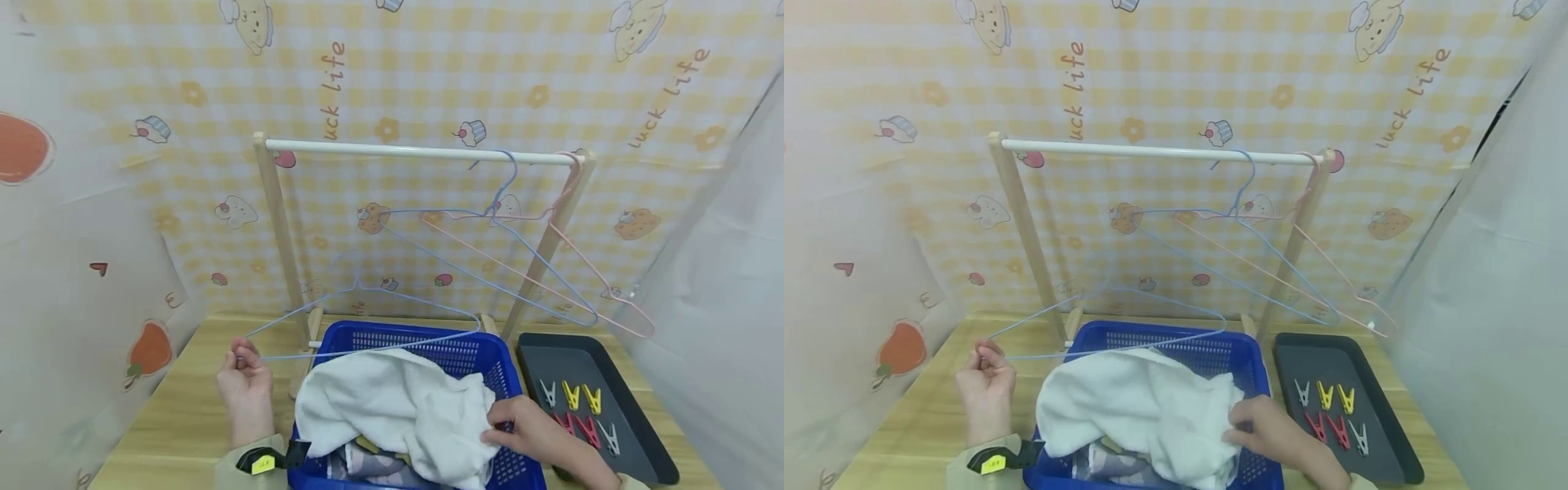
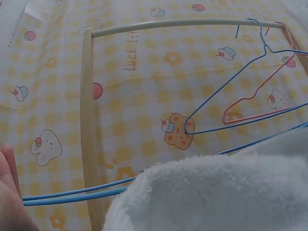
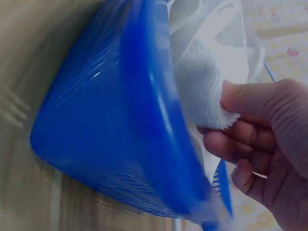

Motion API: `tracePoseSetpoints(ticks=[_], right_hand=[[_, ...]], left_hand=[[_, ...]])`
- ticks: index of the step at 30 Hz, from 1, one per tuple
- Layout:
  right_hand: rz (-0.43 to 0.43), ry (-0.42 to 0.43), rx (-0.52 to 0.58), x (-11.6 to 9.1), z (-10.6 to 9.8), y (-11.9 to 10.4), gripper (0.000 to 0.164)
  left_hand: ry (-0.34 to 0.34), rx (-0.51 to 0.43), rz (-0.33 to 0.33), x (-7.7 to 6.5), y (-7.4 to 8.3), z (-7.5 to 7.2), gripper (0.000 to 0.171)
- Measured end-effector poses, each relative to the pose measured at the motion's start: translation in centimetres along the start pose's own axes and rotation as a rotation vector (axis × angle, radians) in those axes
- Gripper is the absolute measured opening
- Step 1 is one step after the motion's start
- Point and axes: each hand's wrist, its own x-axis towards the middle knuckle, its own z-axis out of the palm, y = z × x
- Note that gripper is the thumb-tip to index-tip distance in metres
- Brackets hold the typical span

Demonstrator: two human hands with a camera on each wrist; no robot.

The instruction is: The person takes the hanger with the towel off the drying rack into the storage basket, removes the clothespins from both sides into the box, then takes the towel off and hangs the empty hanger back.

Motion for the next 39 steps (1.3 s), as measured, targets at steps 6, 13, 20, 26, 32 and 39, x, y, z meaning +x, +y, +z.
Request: tracePoseSetpoints(ticks=[6, 13, 20, 26, 32, 39], right_hand=[[0.217, 0.215, -0.075, 0.9, 0.1, 0.9, 0.013], [0.766, 0.560, 0.061, 2.3, -1.6, 1.0, 0.020], [0.914, 0.591, 0.408, 3.0, -2.4, 0.7, 0.046], [0.832, 0.502, 0.388, 3.7, -2.0, 0.3, 0.042], [0.801, 0.473, 0.433, 4.1, -1.5, 0.0, 0.035], [0.750, 0.474, 0.407, 4.1, -1.5, -0.5, 0.024]], left_hand=[[-0.033, 0.042, -0.015, -0.3, -1.2, -0.3, 0.032], [-0.032, 0.107, -0.045, -1.0, -1.8, -0.8, 0.035], [-0.042, 0.187, -0.063, -1.6, -2.6, -1.6, 0.041], [-0.047, 0.192, -0.063, -1.6, -2.8, -1.7, 0.038], [-0.001, 0.201, -0.061, -1.6, -3.0, -1.8, 0.030], [-0.062, 0.245, -0.108, -1.6, -2.7, -2.3, 0.038]])
